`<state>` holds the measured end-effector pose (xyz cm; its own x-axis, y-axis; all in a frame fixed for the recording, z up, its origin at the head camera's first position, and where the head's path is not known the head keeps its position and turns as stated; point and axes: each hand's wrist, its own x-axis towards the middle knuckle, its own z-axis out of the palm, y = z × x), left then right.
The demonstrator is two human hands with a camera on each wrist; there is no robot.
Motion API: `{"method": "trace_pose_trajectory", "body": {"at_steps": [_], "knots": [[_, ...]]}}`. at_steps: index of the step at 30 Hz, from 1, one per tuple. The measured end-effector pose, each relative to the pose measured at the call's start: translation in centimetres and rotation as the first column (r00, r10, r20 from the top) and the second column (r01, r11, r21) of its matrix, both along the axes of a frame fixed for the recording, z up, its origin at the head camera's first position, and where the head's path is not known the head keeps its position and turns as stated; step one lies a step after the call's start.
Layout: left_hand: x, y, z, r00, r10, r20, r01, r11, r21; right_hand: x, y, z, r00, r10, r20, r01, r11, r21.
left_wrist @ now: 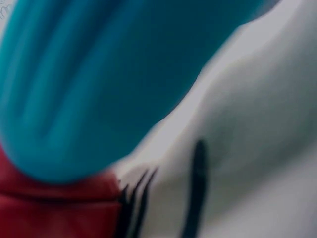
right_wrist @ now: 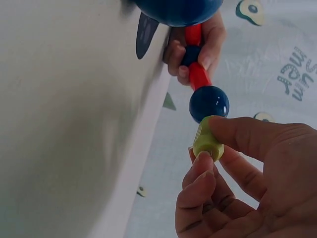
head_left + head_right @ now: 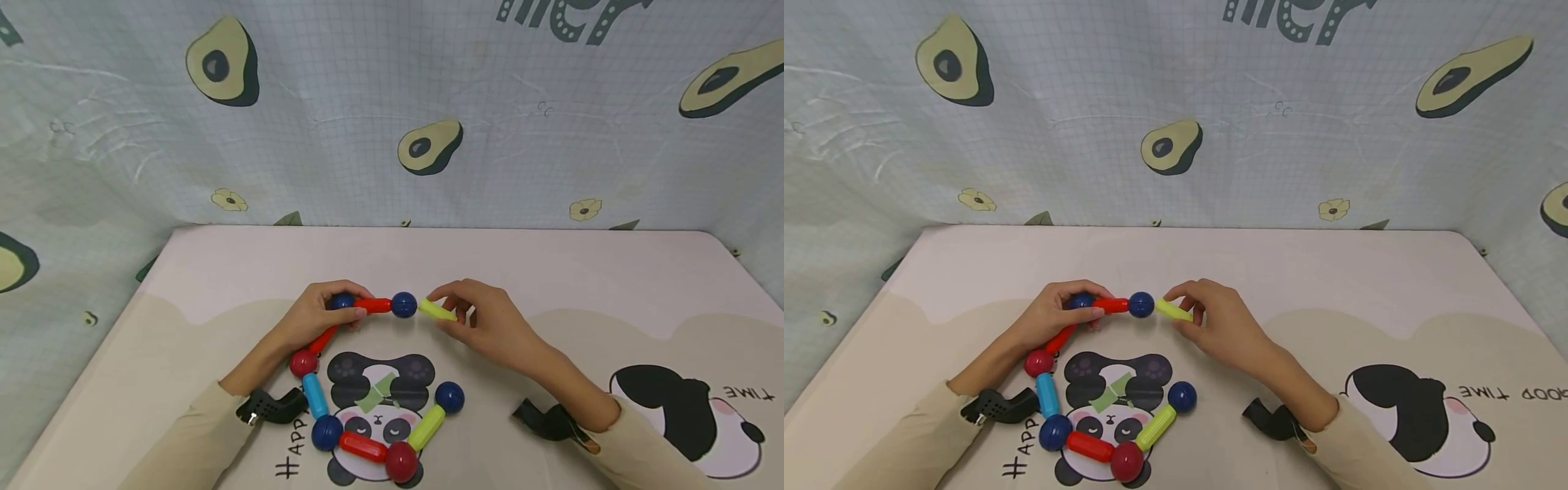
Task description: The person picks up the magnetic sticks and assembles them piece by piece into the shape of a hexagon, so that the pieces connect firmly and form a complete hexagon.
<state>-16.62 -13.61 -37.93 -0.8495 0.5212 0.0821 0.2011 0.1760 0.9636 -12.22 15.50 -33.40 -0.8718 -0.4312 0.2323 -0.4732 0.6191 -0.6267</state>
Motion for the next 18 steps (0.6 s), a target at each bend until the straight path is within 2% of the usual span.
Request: {"method": "trace_pose_trajectory", "body": {"at_steps": [8,18], "knots": [[-0.01,0.05,0.0,1.0,0.008,-0.003,-0.008,1.0,-0.024,0.22,-0.4,0.03,0.996,0.027,0.081,-0.026,1.0,-0.009],[0.01,0.05,0.14,1.0,-0.009,-0.013,0.008,0.998,-0.062,0.53,-0.52,-0.33,0.977,0.096,0.189,-0.098,0.995,0.001]]}}
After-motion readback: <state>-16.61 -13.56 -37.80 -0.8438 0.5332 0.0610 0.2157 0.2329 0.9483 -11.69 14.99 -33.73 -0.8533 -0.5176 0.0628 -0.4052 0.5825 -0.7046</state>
